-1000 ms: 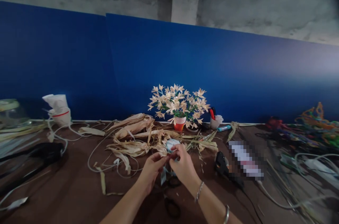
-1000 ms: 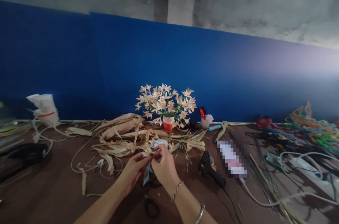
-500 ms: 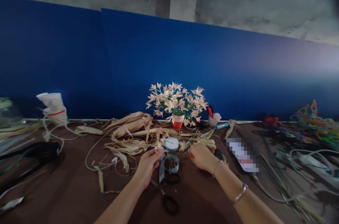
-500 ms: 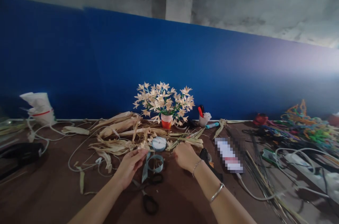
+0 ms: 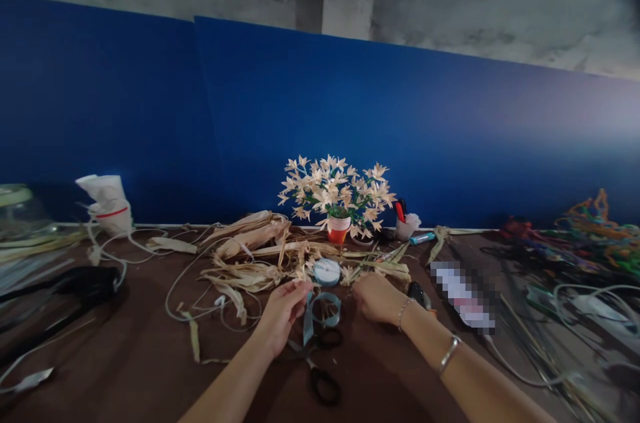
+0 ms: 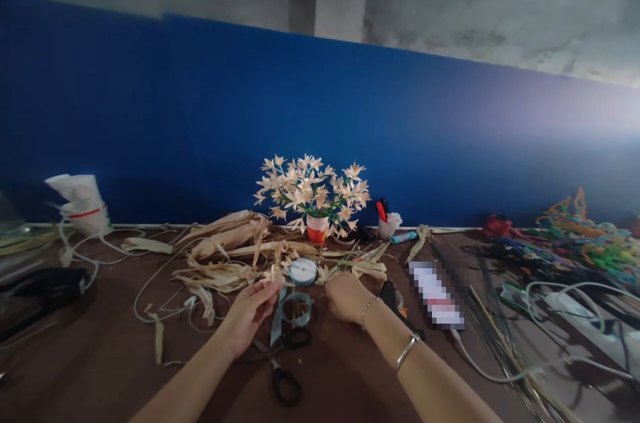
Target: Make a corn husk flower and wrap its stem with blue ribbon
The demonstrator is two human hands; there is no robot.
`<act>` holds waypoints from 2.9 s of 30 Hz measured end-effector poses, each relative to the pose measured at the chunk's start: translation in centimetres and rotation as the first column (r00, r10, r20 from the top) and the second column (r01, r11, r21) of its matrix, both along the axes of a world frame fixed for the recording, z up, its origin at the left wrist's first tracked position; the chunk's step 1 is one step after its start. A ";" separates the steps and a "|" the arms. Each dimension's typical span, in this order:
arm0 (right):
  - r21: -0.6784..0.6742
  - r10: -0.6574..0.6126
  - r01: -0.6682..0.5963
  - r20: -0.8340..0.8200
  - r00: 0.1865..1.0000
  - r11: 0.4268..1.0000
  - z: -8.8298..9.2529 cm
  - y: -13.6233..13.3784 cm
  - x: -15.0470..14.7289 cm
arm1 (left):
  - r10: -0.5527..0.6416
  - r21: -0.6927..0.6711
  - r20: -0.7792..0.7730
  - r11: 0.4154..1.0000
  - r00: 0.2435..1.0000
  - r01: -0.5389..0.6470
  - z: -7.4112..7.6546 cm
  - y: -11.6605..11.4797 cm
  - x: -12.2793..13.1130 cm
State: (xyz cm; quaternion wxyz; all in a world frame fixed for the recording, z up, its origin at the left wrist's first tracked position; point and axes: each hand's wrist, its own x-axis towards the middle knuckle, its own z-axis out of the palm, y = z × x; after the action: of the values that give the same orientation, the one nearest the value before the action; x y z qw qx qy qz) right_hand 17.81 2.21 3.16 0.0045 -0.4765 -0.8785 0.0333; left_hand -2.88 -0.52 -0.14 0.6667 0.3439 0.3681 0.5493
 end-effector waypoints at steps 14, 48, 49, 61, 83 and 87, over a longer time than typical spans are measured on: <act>-0.579 -0.537 -0.311 -0.816 0.215 0.754 -1.1 -3.7 -6.3 | -0.103 -0.083 0.216 0.989 0.971 0.124 0.2 -0.3 -0.1; -0.630 -0.598 -0.322 -0.775 0.202 0.707 -1.8 -4.1 -6.0 | -0.195 -0.074 0.183 0.975 0.964 0.211 0.2 -0.7 0.3; -0.629 -0.597 -0.317 -0.776 0.204 0.710 -1.8 -4.1 -5.9 | -0.197 -0.067 0.175 0.975 0.965 0.211 0.2 -0.7 0.3; -0.612 -0.593 -0.332 -0.787 0.168 0.718 -1.5 -4.0 -5.8 | -0.207 -0.055 0.134 0.975 0.969 0.216 -0.1 -0.8 0.4; -0.579 -0.568 -0.410 -0.807 0.163 0.705 -1.6 -4.0 -5.2 | -0.264 -0.041 0.204 0.960 0.943 0.278 -0.2 -1.2 0.6; -0.569 -0.556 -0.421 -0.814 0.167 0.706 -1.6 -4.0 -5.0 | -0.275 -0.031 0.179 0.958 0.944 0.285 -0.1 -1.2 0.6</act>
State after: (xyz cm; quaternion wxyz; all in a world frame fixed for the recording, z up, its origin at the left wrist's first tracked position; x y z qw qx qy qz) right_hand 12.76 -1.75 1.52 0.3890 -0.3407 -0.5424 0.6621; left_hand -2.30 -1.69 -0.29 0.7769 0.3247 0.2715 0.4661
